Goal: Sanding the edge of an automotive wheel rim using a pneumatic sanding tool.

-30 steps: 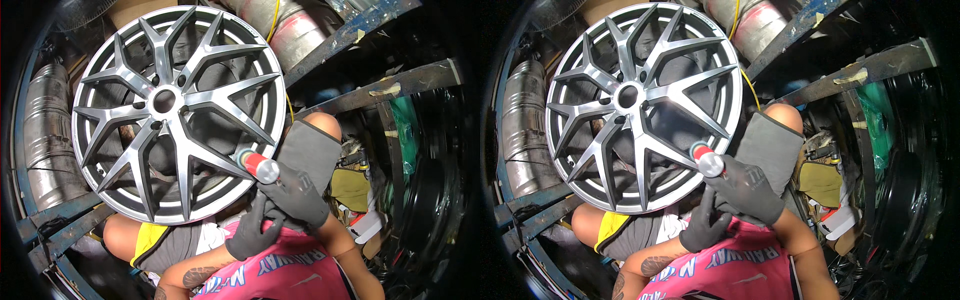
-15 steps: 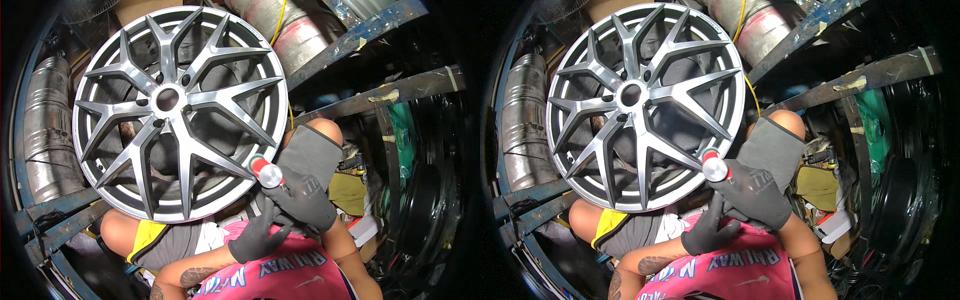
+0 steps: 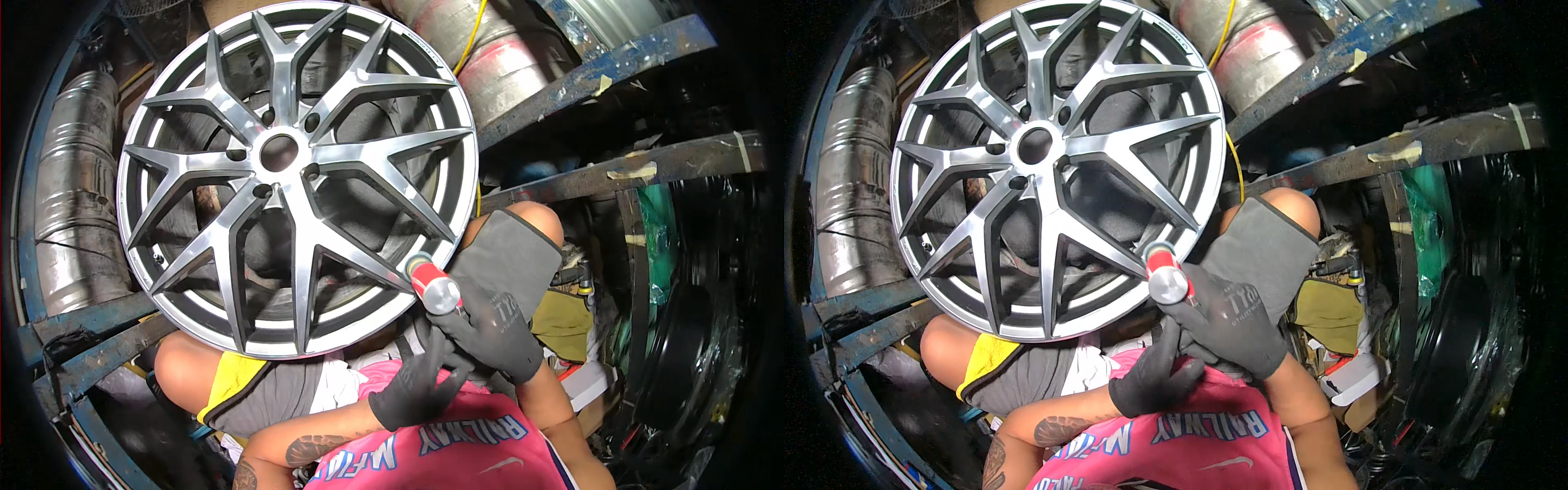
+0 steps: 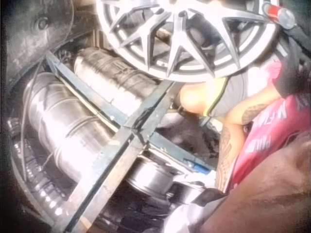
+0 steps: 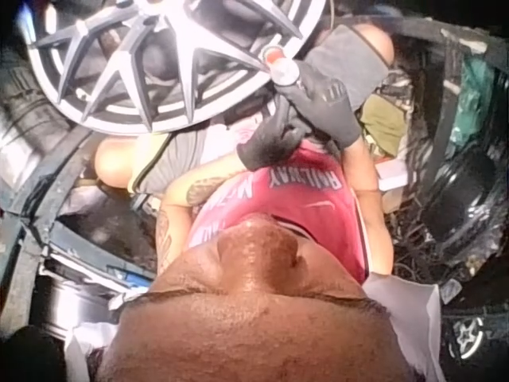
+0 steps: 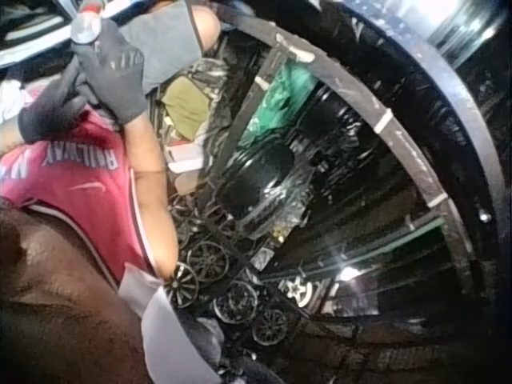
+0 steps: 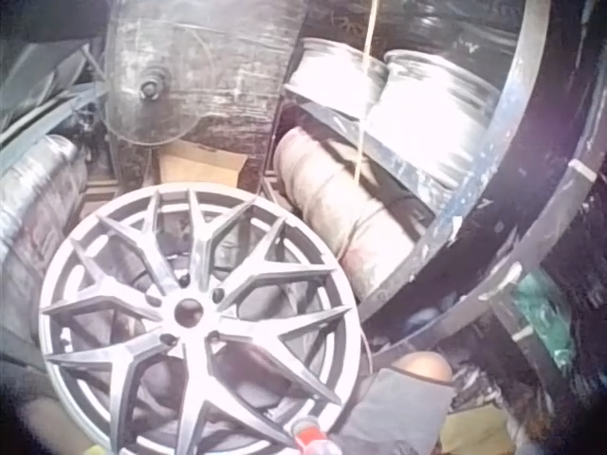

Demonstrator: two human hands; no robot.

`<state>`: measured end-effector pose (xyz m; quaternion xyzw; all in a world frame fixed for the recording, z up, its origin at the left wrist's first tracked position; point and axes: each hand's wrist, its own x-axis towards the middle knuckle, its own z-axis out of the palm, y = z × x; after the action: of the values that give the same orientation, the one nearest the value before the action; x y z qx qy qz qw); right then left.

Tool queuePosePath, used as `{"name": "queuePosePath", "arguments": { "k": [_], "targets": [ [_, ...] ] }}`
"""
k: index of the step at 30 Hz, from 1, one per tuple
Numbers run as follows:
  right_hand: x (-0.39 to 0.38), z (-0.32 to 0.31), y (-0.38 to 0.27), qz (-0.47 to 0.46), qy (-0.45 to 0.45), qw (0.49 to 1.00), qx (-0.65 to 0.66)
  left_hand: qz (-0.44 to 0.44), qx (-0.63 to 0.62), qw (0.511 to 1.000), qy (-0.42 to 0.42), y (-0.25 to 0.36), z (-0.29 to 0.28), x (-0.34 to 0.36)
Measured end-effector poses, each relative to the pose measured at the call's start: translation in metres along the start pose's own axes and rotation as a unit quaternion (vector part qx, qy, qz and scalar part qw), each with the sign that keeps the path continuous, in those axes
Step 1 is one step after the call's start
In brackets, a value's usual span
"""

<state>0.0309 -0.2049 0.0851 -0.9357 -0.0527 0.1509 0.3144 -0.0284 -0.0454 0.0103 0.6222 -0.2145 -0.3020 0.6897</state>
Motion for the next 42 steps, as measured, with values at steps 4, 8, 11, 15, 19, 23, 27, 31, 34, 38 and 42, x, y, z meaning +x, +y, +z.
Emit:
{"name": "queuePosePath", "arguments": {
  "k": [4,8,11,15,19,23,27,31,34,38,42],
  "targets": [
    [0.012,0.002,0.010,0.007,0.037,0.998,0.055,-0.009,0.010,1.000,0.012,-0.002,-0.015,0.014],
    [-0.007,-0.008,0.009,0.075,0.087,0.990,0.084,0.049,-0.004,0.998,-0.038,0.010,-0.019,0.020],
    [-0.014,-0.015,0.001,0.061,0.058,0.990,0.112,0.025,-0.026,0.999,-0.025,0.016,-0.014,0.017],
    [-0.009,-0.006,0.015,-0.016,0.007,0.997,0.075,-0.011,-0.073,0.995,-0.072,0.012,-0.013,0.008],
    [-0.001,-0.012,0.009,-0.010,-0.035,0.996,0.081,0.006,-0.070,0.997,-0.036,0.016,-0.013,0.008],
    [-0.003,-0.012,0.018,-0.094,-0.031,0.995,-0.033,0.003,-0.071,0.996,-0.047,0.020,-0.013,0.010],
    [0.004,-0.012,0.014,-0.065,-0.047,0.996,0.042,0.012,-0.081,0.997,-0.002,0.010,-0.007,0.006],
    [0.001,-0.009,0.022,-0.032,0.048,0.998,0.024,0.010,0.053,0.998,-0.023,-0.011,-0.018,0.026],
    [-0.012,-0.019,0.034,-0.136,0.041,0.985,-0.100,0.018,0.017,0.998,-0.053,-0.006,-0.015,0.028],
    [0.000,-0.019,0.021,0.071,0.006,0.995,0.072,-0.002,-0.060,0.993,-0.103,-0.006,-0.015,0.020],
    [0.005,-0.013,0.026,-0.009,0.004,0.999,0.049,-0.020,-0.045,0.992,-0.117,-0.005,-0.013,0.017]
  ]
}}
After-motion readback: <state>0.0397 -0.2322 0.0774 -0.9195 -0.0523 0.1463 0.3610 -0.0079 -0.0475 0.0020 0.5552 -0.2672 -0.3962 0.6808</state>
